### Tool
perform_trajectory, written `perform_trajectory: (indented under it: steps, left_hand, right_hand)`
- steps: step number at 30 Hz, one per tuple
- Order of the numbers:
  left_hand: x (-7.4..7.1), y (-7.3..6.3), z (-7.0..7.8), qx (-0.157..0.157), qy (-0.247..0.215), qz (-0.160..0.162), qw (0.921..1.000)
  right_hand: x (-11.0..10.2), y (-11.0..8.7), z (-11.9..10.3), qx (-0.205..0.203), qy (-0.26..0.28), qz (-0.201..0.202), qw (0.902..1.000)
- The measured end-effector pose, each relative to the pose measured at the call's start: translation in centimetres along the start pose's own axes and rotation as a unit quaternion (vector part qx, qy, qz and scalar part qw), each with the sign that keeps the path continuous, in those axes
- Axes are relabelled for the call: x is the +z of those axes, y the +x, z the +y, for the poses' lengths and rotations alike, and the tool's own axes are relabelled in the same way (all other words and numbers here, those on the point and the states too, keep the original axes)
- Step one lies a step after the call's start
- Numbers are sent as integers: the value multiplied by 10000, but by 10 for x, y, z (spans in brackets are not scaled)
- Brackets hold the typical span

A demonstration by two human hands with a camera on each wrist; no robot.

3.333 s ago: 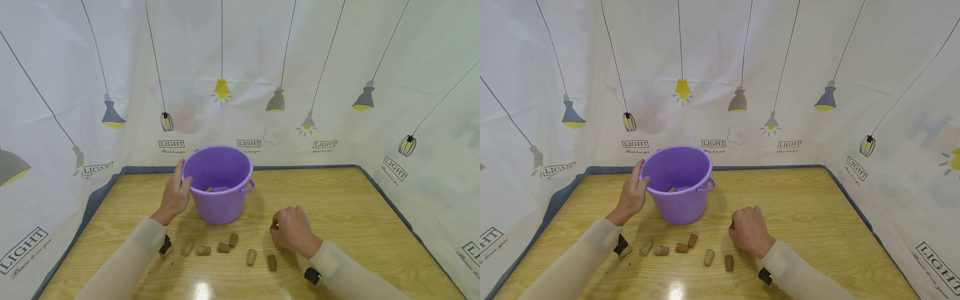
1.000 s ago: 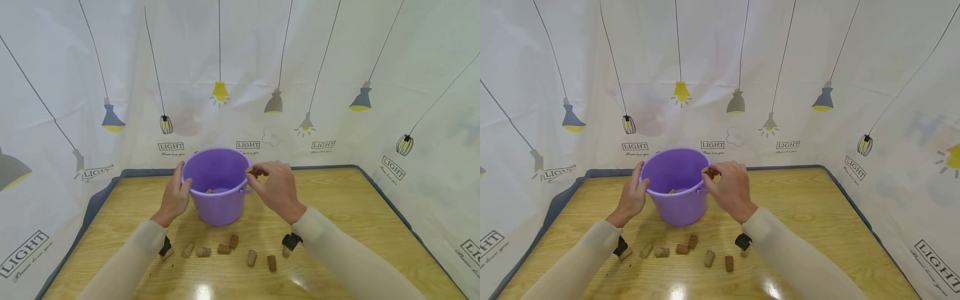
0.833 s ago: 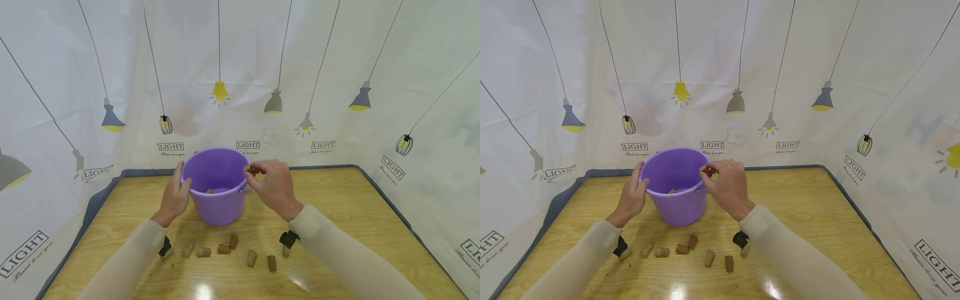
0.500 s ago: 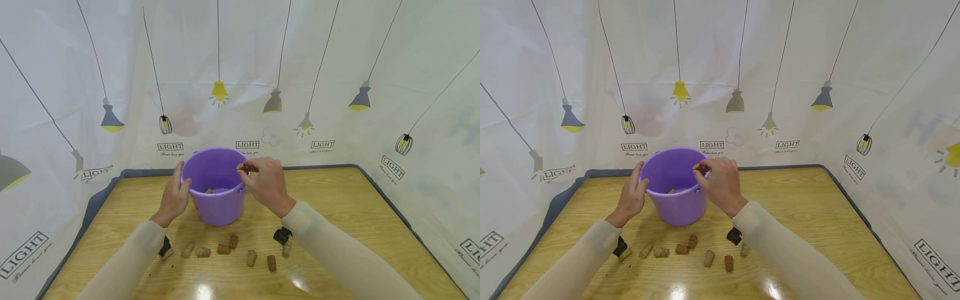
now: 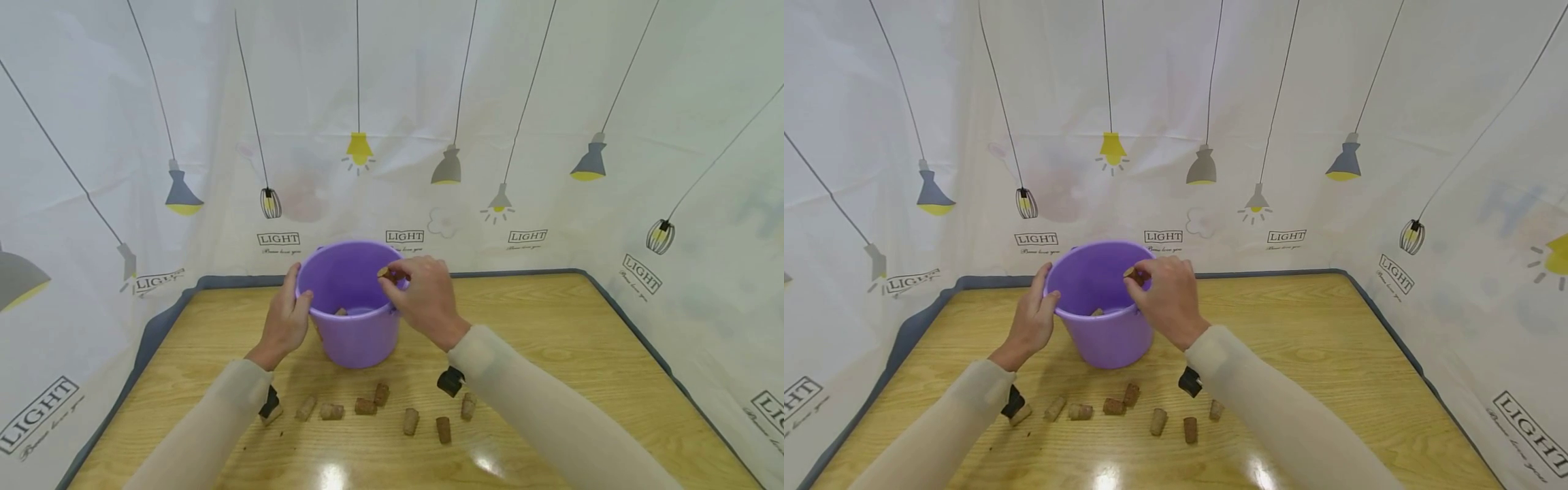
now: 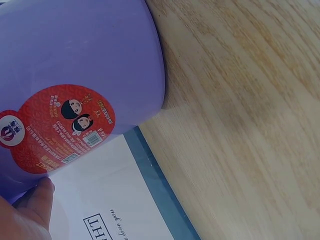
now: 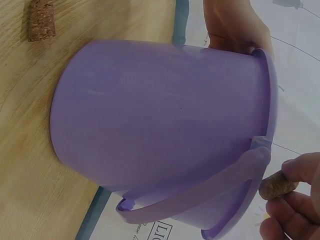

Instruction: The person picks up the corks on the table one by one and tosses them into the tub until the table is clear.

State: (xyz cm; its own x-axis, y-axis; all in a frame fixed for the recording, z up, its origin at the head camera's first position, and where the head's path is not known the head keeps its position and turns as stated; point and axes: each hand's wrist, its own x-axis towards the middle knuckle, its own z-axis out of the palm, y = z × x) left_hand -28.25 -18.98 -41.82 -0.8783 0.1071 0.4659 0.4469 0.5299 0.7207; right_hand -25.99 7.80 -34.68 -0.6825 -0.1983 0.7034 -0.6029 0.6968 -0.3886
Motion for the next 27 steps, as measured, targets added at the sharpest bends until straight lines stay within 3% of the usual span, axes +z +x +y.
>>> perform_trajectory:
  steps: [9, 27]
  left_hand:
    - [-1, 0, 1, -32, 44, -37, 10000]
    - [-1, 0, 2, -44, 5, -62, 10000]
  right_hand:
    - [5, 2, 0, 81, -77, -125, 9999]
    - [15, 5, -3, 533, -530, -870, 9934]
